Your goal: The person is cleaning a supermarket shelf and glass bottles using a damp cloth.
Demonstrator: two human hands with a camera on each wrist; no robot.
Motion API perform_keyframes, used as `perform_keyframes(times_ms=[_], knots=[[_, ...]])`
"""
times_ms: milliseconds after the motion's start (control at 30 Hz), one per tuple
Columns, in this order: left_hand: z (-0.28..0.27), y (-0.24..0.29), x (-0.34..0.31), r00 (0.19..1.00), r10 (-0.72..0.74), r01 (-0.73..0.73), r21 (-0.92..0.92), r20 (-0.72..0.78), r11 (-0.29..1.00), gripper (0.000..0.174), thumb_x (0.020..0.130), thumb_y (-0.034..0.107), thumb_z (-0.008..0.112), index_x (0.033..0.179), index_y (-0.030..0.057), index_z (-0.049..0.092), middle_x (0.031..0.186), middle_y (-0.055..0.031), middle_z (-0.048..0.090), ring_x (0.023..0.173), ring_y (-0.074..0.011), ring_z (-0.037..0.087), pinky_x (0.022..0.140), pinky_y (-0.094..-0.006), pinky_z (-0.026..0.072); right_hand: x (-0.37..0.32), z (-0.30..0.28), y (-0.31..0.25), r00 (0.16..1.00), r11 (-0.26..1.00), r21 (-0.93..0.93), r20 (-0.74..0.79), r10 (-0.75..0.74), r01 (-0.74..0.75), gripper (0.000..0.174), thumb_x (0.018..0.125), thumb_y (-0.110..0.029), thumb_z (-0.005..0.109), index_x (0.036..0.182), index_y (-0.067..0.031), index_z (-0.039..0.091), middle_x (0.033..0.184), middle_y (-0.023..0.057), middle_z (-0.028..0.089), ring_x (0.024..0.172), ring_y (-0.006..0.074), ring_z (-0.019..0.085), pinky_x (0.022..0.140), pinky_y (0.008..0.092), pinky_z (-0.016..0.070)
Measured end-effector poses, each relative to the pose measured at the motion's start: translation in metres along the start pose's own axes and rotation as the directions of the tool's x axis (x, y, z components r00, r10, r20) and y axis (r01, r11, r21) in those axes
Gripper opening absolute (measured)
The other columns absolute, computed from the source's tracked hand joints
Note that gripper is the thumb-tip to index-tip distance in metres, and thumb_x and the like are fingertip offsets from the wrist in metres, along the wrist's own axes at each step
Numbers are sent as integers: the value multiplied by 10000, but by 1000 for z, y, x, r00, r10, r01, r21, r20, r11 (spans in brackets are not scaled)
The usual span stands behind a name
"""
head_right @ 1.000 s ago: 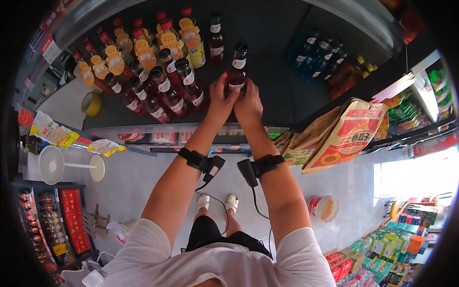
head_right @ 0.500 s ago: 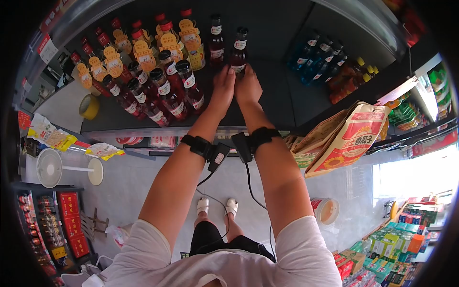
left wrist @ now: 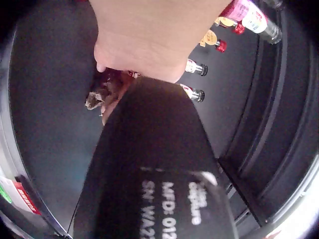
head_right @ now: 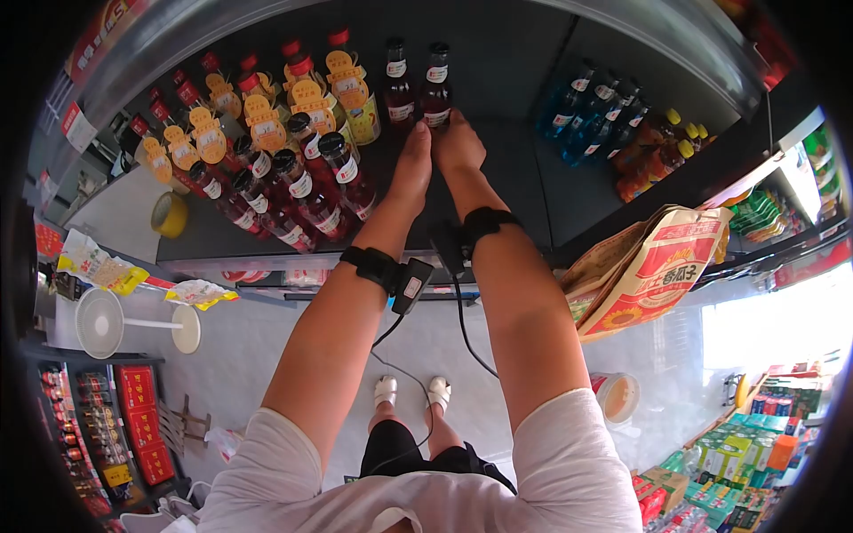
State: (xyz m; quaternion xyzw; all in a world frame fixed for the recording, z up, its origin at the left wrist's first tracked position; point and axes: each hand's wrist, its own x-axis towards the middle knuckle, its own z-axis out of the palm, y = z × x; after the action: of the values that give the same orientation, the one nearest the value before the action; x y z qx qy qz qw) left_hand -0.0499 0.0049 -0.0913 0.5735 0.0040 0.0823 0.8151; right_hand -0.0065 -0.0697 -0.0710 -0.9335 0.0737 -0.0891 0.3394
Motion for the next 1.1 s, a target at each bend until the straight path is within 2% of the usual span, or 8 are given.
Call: perform_keyframes(times_ms=[133, 567, 667, 733, 867, 967, 1067, 1100], knots=[[-4, -26, 22, 996, 73, -72, -22, 51, 997, 619, 1019, 448, 356, 1413, -29, 358, 1432, -142, 421, 1336, -213, 380, 1093, -301, 285, 6, -1, -3, 1000, 1000, -22, 24, 6, -5, 451, 853, -468, 551, 1201, -182, 557, 1128, 133, 663, 1079, 341, 613, 889, 448, 482], [-9, 1, 6, 997, -54, 51, 65, 60, 997, 689, 1003, 517, 337, 1450, -6, 305, 1490, -143, 349, 1386, -230, 311, 1125, -309, 233, 16, -3, -10, 995, 1000, 17, 101, 9, -11, 574, 801, -442, 617, 1273, -133, 513, 1200, 161, 629, 1130, 333, 590, 910, 433, 473], [-7, 7, -6, 992, -89, 84, 54, 85, 995, 673, 995, 542, 335, 1474, 71, 295, 1506, -88, 330, 1387, -208, 297, 1121, -307, 217, 12, 10, 2, 993, 997, 76, -118, -21, 31, 653, 797, -456, 667, 1319, -108, 487, 1276, 157, 559, 1153, 331, 569, 910, 440, 479], [-5, 14, -18, 988, -110, 105, 50, 107, 993, 665, 990, 558, 334, 1490, 123, 287, 1517, -51, 317, 1388, -193, 287, 1118, -306, 206, 0, 4, 2, 990, 981, 188, -141, -22, 48, 653, 807, -459, 659, 1305, -67, 505, 1268, 182, 538, 1160, 347, 549, 929, 430, 463], [-1, 27, -55, 974, -138, 171, -190, 178, 967, 588, 1010, 504, 323, 1496, 178, 269, 1478, -3, 357, 1346, -171, 345, 1065, -307, 294, -39, -2, 4, 989, 790, 608, -147, 19, 76, 564, 880, -416, 623, 1252, 2, 553, 1163, 156, 580, 1061, 262, 576, 916, 337, 454], [-4, 28, -83, 971, -123, 193, -361, 207, 912, 533, 1021, 426, 351, 1476, 154, 289, 1414, -17, 418, 1295, -169, 415, 1032, -318, 363, -79, -18, 6, 999, 622, 783, 21, -47, 13, 519, 948, -384, 559, 1277, 16, 533, 1196, 138, 549, 1074, 191, 554, 908, 299, 445], [1, 50, -119, 983, -135, 180, -527, 123, 830, 466, 1018, 320, 418, 1429, 115, 344, 1332, -38, 489, 1239, -172, 475, 1010, -331, 409, -132, -50, -7, 988, 602, 794, 4, -154, 90, 474, 939, -362, 541, 1244, 1, 556, 1228, 230, 535, 1141, 332, 532, 965, 401, 419], [-1, 54, -129, 984, -151, 178, -546, 94, 818, 447, 1012, 290, 441, 1409, 101, 364, 1311, -47, 504, 1225, -178, 490, 1011, -342, 415, -147, -64, -11, 977, 662, 737, 12, -215, 137, 471, 940, -353, 540, 1250, 1, 552, 1232, 224, 539, 1129, 331, 544, 954, 394, 430]])
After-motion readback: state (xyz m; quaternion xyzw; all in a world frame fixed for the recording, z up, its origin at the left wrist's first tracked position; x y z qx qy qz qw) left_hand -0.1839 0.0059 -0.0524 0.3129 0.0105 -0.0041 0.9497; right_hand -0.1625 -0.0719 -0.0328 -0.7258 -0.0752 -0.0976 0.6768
